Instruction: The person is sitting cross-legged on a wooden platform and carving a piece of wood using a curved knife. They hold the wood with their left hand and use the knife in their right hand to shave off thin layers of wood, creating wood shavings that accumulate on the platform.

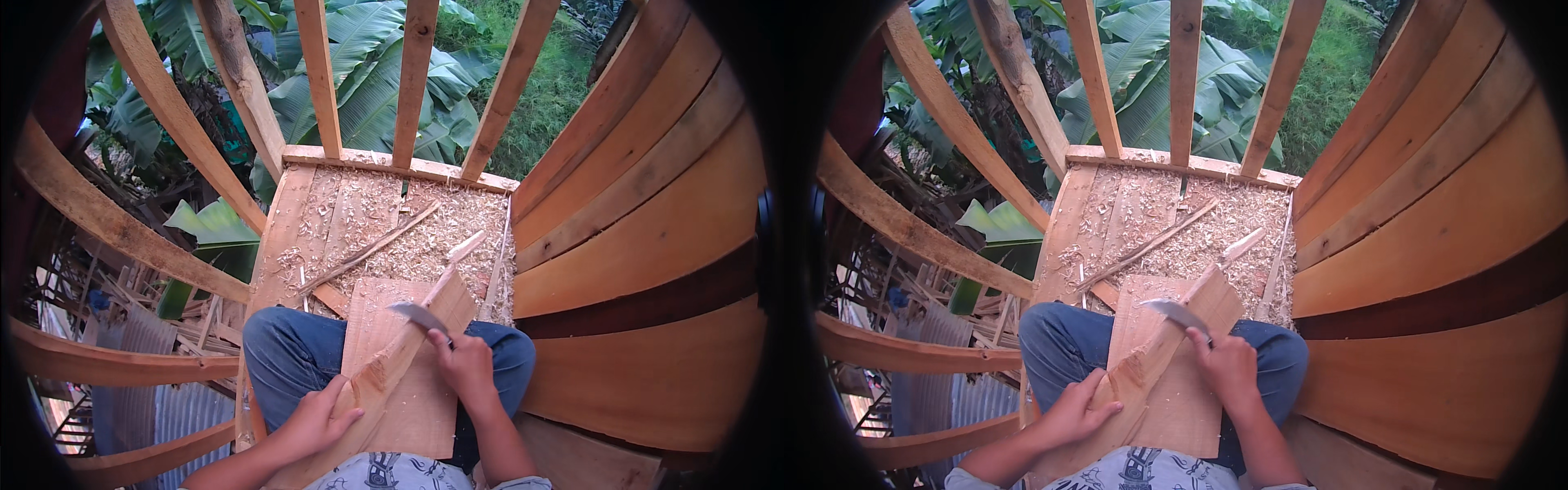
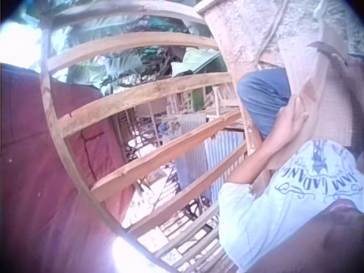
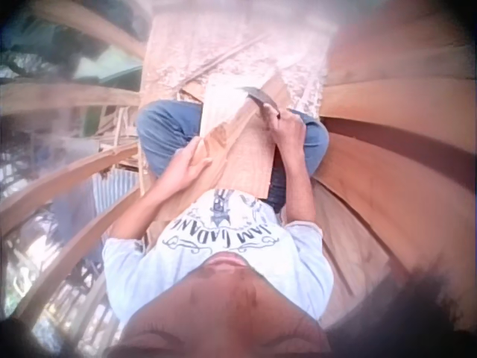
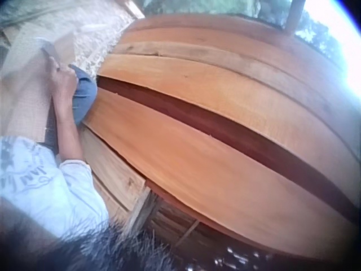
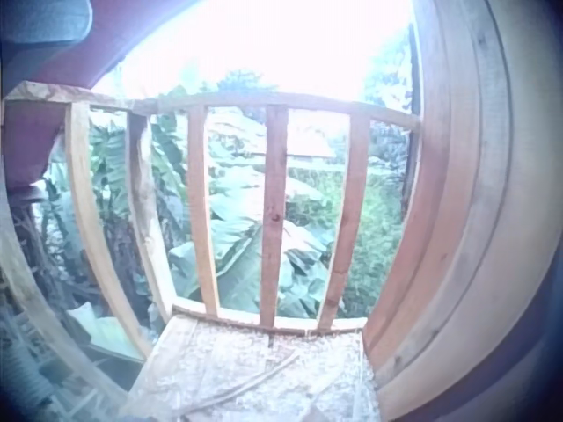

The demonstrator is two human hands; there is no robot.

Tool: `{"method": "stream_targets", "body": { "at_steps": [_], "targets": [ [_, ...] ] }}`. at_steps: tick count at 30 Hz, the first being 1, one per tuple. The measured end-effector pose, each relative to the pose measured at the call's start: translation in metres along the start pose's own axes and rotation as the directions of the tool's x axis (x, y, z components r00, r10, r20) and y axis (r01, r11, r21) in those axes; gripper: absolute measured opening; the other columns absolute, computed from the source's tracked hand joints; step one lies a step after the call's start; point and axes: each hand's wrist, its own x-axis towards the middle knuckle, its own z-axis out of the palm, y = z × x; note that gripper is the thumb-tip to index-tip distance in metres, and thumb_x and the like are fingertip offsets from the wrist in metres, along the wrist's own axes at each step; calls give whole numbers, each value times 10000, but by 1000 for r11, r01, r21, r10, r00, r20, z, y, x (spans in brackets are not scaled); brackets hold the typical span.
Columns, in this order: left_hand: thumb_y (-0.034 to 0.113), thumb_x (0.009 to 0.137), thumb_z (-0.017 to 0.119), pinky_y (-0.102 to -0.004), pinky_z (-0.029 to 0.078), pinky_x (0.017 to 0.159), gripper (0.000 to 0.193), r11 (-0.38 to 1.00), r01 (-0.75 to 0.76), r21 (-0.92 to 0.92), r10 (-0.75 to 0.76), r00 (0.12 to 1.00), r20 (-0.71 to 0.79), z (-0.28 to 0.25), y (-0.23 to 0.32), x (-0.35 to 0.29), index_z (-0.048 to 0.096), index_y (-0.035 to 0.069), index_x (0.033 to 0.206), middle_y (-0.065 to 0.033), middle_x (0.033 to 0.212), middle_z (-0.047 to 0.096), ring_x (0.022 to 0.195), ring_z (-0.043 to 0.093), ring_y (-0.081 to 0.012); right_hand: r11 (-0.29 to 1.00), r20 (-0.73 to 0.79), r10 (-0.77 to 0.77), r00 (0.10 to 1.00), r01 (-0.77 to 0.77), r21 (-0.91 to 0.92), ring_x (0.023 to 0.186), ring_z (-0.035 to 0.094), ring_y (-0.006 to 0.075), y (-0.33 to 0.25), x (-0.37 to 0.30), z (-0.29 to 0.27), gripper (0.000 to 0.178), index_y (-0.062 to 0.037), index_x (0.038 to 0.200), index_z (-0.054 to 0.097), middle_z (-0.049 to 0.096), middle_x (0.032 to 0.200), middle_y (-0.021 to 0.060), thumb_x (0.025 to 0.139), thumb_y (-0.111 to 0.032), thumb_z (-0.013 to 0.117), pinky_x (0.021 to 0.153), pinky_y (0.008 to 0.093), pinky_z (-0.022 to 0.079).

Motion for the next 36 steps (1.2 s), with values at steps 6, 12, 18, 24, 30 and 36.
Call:
{"method": "stream_targets", "body": {
  "at_steps": [6, 12, 18, 24, 30, 36],
  "targets": [
    [212, 886, 672, -388, 529, 647, 430, 995, 97, 35, -99, 993, 58, -3, 8, 7, 483, -17, 1197, -234, 828, 675, 822, 705, -345, 982, 127, -142, 982, 156, -107, 636, 656, 389, -16, -17, -7, 541, -60, 776, 710, 627, 623, 208, 931, -542, 517, 596, 474, 521],
    [205, 881, 670, -409, 524, 642, 451, 1000, 17, -16, -16, 1000, 24, 1, 1, 2, 467, -16, 1218, -243, 791, 662, 796, 693, -369, 989, -106, 149, 983, -149, 5, 731, 651, 434, 46, 38, -9, 529, -25, 811, 711, 646, 710, 249, 953, -491, 504, 656, 499, 512],
    [202, 880, 676, -378, 531, 656, 460, 998, 46, 34, -48, 997, 63, 5, 6, 7, 474, -14, 1232, -243, 846, 679, 826, 709, -338, 995, 146, -94, 985, 96, -4, 684, 648, 433, -5, -3, -11, 544, -34, 796, 711, 629, 665, 244, 937, -522, 517, 650, 500, 514],
    [198, 880, 661, -456, 517, 624, 453, 999, 50, 11, -50, 996, 75, -1, 12, 8, 447, -21, 1213, -272, 753, 640, 772, 662, -436, 998, -2, 55, 998, -55, -7, 669, 665, 388, 21, 15, -20, 547, -40, 743, 710, 631, 628, 217, 919, -531, 545, 618, 474, 525],
    [208, 878, 675, -381, 527, 636, 460, 999, 4, 52, -6, 999, 34, 6, 9, 6, 475, -24, 1222, -244, 816, 672, 793, 703, -358, 987, 171, -125, 977, 140, -78, 664, 641, 414, -3, -16, -16, 479, -35, 738, 698, 612, 633, 228, 898, -477, 603, 609, 480, 509],
    [202, 878, 671, -382, 527, 639, 466, 986, 150, 76, -158, 981, 113, -3, 24, 7, 470, -25, 1233, -243, 806, 669, 779, 700, -364, 987, -19, 151, 988, -150, 59, 694, 647, 422, 32, 27, -26, 528, -15, 809, 706, 625, 662, 238, 940, -494, 528, 615, 481, 497]
  ]
}}
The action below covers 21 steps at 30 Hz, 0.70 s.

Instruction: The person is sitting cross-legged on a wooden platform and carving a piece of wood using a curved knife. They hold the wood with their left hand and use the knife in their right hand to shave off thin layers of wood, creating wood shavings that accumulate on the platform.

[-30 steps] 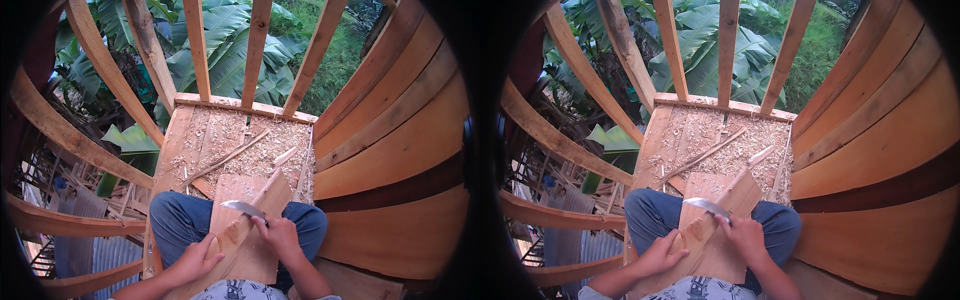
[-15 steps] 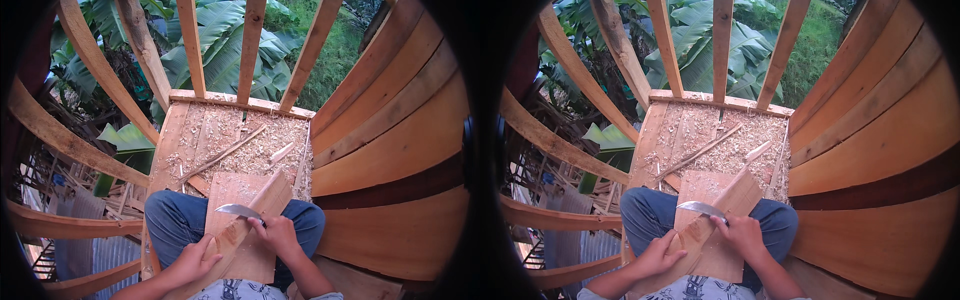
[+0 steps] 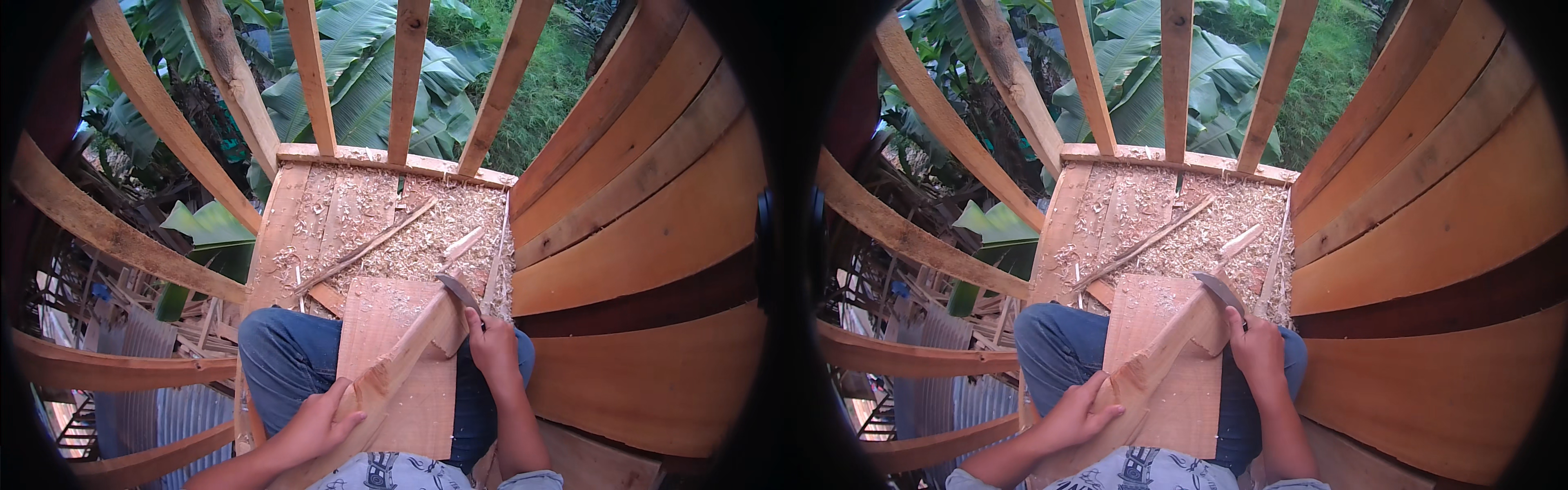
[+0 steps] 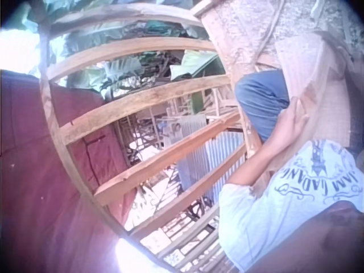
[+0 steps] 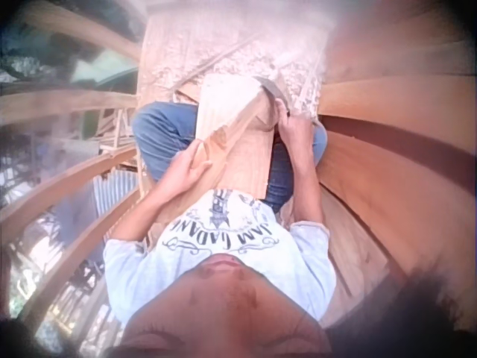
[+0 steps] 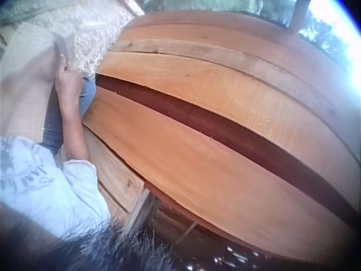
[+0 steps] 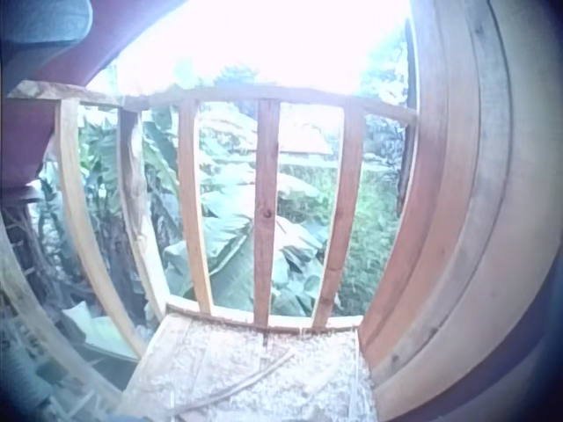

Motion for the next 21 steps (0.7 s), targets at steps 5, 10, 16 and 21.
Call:
{"method": "stream_targets", "body": {
  "at_steps": [5, 10, 16, 21],
  "targets": [
    [215, 875, 677, -359, 521, 618, 478, 1000, -3, -15, 2, 1000, -21, 5, -5, 2, 467, -28, 1229, -240, 799, 668, 751, 712, -313, 953, 269, -244, 932, 281, -111, 708, 636, 437, -38, -46, 11, 505, -37, 768, 700, 614, 662, 252, 913, -502, 568, 652, 500, 512],
    [213, 873, 681, -352, 510, 596, 489, 999, -45, -4, 45, 999, -28, 3, -6, -1, 465, -28, 1239, -232, 772, 662, 722, 709, -296, 994, 13, 80, 997, -80, 69, 727, 655, 431, 15, 13, -4, 563, -10, 820, 710, 630, 682, 257, 941, -523, 511, 664, 486, 510],
    [218, 871, 683, -359, 454, 516, 485, 985, -168, -26, 164, 979, -118, 14, -13, 2, 468, -30, 1229, -194, 632, 596, 576, 656, -283, 976, 198, -191, 962, 208, -69, 735, 657, 430, -31, -39, 1, 531, -37, 865, 721, 636, 686, 250, 928, -527, 528, 673, 491, 522],
    [218, 871, 681, -365, 462, 524, 490, 994, -108, -6, 108, 991, -80, 5, -4, -2, 465, -35, 1231, -198, 630, 595, 580, 660, -295, 1000, 66, -6, 998, 6, 1, 722, 662, 423, 0, 5, -3, 560, -24, 867, 732, 650, 697, 243, 945, -525, 494, 665, 487, 523]
  ]
}}
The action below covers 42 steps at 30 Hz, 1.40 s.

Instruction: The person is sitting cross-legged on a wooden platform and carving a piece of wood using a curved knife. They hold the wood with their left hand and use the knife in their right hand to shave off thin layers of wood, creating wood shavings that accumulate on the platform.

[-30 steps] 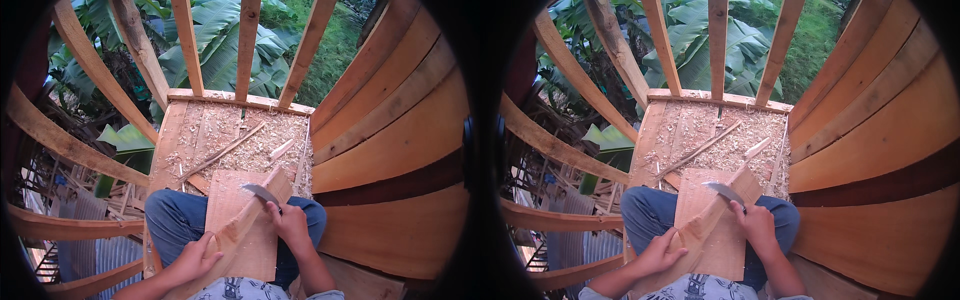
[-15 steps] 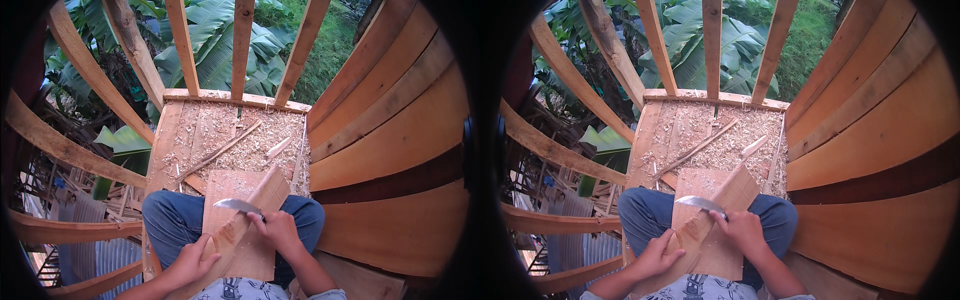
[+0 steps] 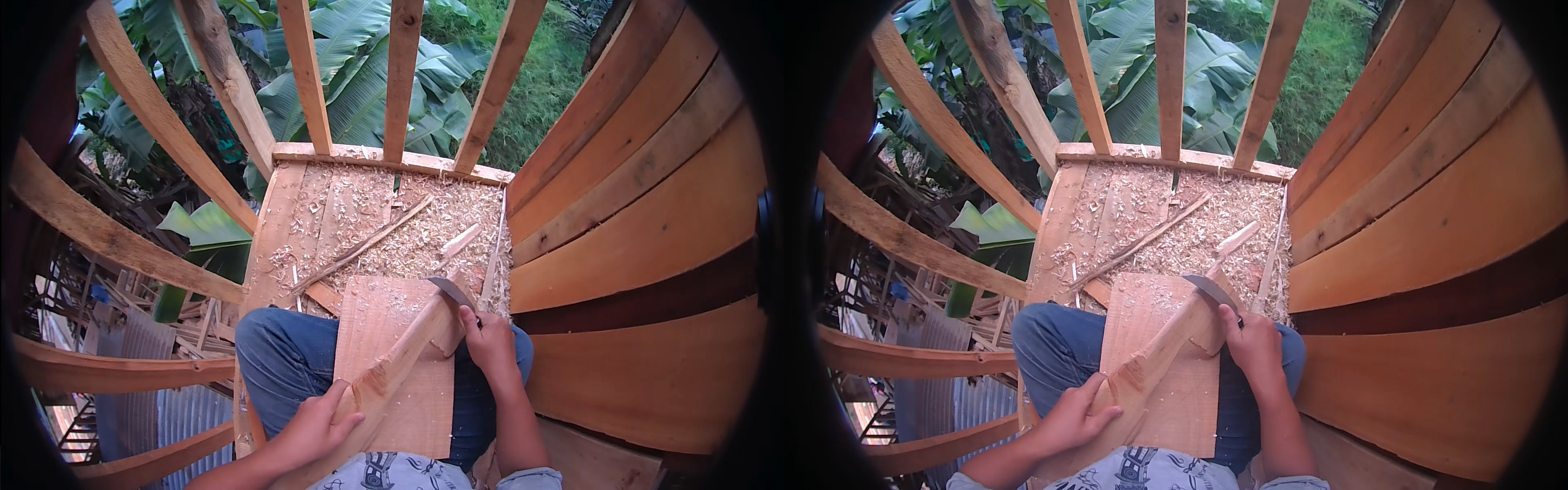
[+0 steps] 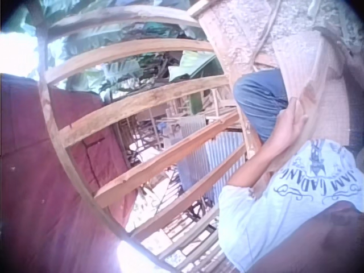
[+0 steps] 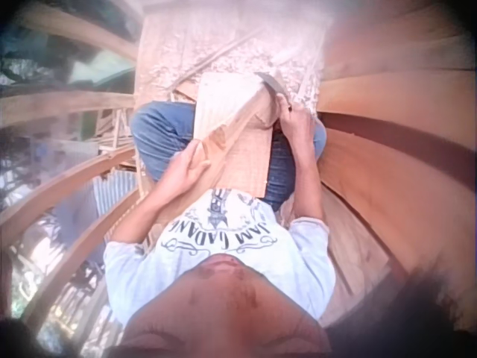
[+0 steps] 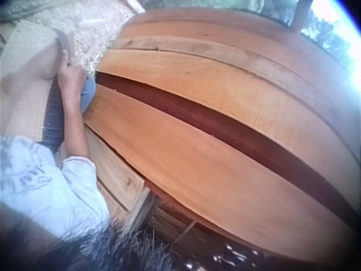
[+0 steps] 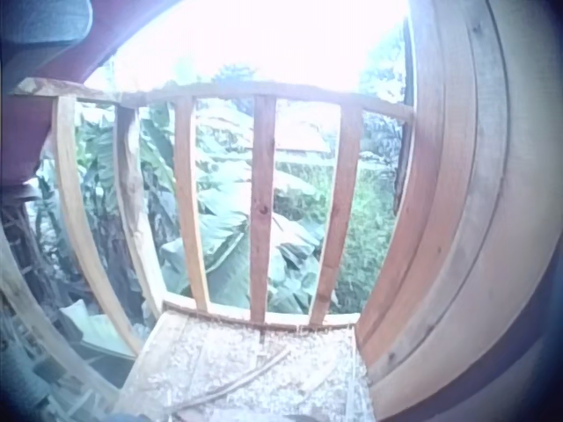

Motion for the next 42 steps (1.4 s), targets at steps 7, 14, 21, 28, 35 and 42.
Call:
{"method": "stream_targets", "body": {
  "at_steps": [7, 14, 21, 28, 35, 42],
  "targets": [
    [201, 872, 675, -362, 479, 545, 487, 999, -49, -13, 49, 998, -45, 8, -3, -1, 462, -30, 1244, -211, 651, 607, 608, 674, -310, 962, 159, -243, 957, 259, -92, 714, 636, 438, -32, -42, 12, 511, -11, 771, 696, 609, 654, 250, 920, -484, 570, 662, 477, 510],
    [177, 876, 667, -358, 518, 611, 469, 992, 114, 46, -117, 991, 70, -2, 12, 1, 465, -19, 1251, -232, 781, 671, 741, 708, -336, 999, 100, -38, 994, 40, -23, 757, 651, 436, -22, -23, -1, 590, -12, 792, 705, 635, 687, 252, 938, -546, 500, 681, 488, 516],
    [169, 881, 651, -448, 501, 584, 450, 1000, -11, -18, 10, 1000, -11, 4, -1, -5, 441, -26, 1228, -250, 677, 618, 697, 664, -415, 998, -13, 39, 999, -39, 52, 746, 654, 429, -9, -4, 6, 601, -6, 794, 698, 637, 702, 258, 940, -550, 489, 694, 493, 517],
    [169, 881, 655, -435, 492, 566, 450, 994, -91, -52, 88, 994, -60, 12, -13, -3, 442, -24, 1226, -235, 652, 608, 664, 657, -408, 964, 150, -245, 958, 257, -65, 732, 657, 429, -34, -41, 19, 574, -42, 783, 716, 637, 673, 241, 912, -568, 525, 674, 498, 519],
    [186, 883, 663, -375, 522, 648, 454, 994, 110, 6, -110, 991, 74, -1, 6, -3, 467, -10, 1243, -226, 818, 676, 772, 710, -322, 993, 24, -77, 997, 79, -85, 693, 658, 419, -16, -22, 3, 588, -7, 765, 704, 636, 663, 237, 920, -547, 529, 647, 499, 517],
    [177, 884, 658, -400, 517, 626, 447, 995, 82, -49, -80, 996, 44, 3, 4, -5, 459, -18, 1234, -241, 777, 660, 759, 690, -373, 1000, -29, -19, 999, 19, 0, 673, 647, 419, -2, 6, -10, 560, 5, 789, 701, 632, 670, 241, 956, -494, 510, 597, 472, 493]
  ]
}}
